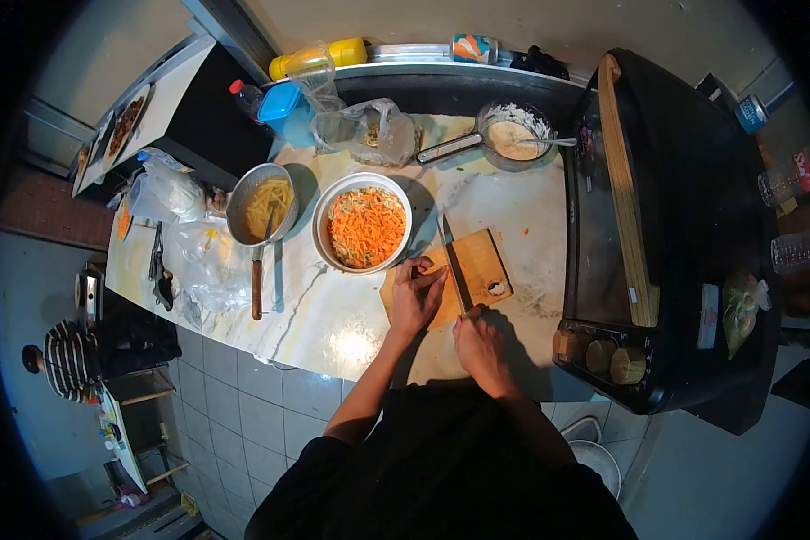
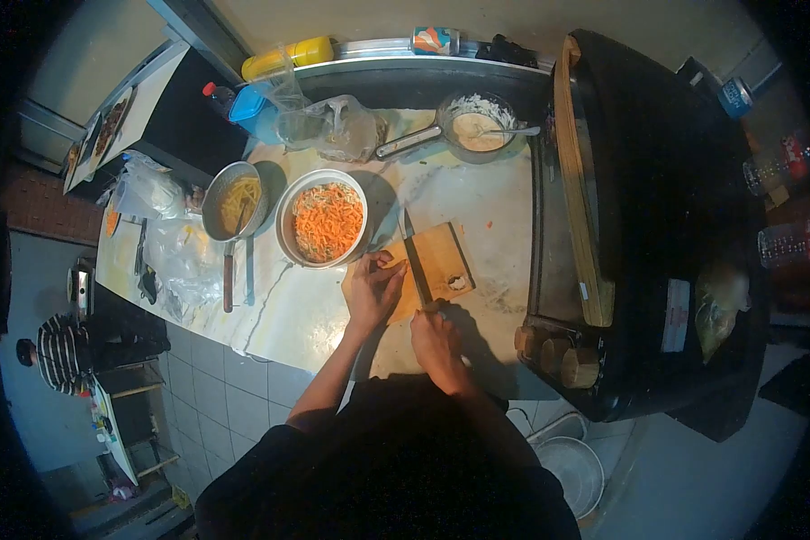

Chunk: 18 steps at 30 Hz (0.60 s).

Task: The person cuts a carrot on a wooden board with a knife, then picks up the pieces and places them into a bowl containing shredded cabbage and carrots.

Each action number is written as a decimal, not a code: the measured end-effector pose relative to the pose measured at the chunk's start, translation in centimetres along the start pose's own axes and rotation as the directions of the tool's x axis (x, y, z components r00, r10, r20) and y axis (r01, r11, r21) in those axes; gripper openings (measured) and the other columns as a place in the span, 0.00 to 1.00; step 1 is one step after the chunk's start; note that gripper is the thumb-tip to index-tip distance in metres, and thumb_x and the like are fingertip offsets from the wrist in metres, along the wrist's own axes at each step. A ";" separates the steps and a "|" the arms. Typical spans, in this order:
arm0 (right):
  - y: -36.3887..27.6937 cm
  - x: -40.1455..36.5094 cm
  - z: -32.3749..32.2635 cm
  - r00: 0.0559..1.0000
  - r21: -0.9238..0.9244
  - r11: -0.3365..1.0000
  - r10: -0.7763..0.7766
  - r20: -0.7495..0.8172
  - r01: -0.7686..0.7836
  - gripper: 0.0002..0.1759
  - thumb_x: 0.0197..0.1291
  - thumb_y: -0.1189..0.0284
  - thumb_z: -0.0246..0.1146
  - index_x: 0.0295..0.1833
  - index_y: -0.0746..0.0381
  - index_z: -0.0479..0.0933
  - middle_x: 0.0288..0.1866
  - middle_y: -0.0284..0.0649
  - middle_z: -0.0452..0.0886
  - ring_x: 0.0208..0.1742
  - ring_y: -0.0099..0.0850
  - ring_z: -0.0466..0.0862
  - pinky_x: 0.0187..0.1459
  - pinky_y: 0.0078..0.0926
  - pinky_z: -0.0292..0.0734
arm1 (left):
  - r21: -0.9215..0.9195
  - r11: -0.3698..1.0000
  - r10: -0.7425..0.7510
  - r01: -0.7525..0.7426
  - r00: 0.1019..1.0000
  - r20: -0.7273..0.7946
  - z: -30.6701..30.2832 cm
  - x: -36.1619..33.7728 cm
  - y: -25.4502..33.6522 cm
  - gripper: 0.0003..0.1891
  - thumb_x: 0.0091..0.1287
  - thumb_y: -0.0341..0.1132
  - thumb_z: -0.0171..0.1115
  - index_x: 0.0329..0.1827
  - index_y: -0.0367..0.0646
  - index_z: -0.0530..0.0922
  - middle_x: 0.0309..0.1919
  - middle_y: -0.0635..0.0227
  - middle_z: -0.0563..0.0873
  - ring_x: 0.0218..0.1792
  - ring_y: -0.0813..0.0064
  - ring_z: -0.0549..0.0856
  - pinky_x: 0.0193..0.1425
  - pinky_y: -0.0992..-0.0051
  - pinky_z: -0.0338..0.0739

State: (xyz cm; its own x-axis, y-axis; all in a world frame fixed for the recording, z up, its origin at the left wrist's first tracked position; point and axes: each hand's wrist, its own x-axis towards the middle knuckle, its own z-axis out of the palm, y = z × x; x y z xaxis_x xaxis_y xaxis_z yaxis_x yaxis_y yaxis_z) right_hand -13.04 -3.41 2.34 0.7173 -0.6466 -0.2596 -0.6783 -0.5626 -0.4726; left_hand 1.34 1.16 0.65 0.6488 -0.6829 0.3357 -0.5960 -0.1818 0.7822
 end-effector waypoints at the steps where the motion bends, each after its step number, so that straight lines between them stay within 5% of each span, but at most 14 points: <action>1: 0.1 0.1 0.3 1.000 -0.015 1.000 -0.001 -0.013 0.001 0.18 0.67 0.64 0.50 0.46 0.72 0.67 0.31 0.56 0.81 0.35 0.53 0.82 0.37 0.50 0.75 | -0.001 1.000 0.002 -0.002 1.000 -0.002 0.0 0.2 -0.1 0.09 0.55 0.25 0.67 0.40 0.39 0.86 0.37 0.60 0.78 0.37 0.65 0.76 0.41 0.71 0.72; 18: 0.7 0.3 0.0 0.999 -0.165 0.986 0.020 0.048 -0.012 0.16 0.68 0.65 0.48 0.44 0.70 0.66 0.30 0.54 0.82 0.36 0.50 0.84 0.38 0.48 0.77 | 0.024 1.000 -0.009 0.009 1.000 -0.014 0.1 0.0 -0.1 0.09 0.56 0.26 0.67 0.40 0.40 0.86 0.36 0.60 0.78 0.37 0.65 0.76 0.41 0.70 0.72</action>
State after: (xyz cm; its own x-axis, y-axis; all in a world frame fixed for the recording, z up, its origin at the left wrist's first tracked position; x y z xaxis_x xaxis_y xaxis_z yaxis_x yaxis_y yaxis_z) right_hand -13.29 -4.00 1.89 0.7102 -0.6326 -0.3088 -0.7039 -0.6323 -0.3236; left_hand 1.35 1.08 0.51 0.6603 -0.6715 0.3362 -0.6012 -0.2045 0.7725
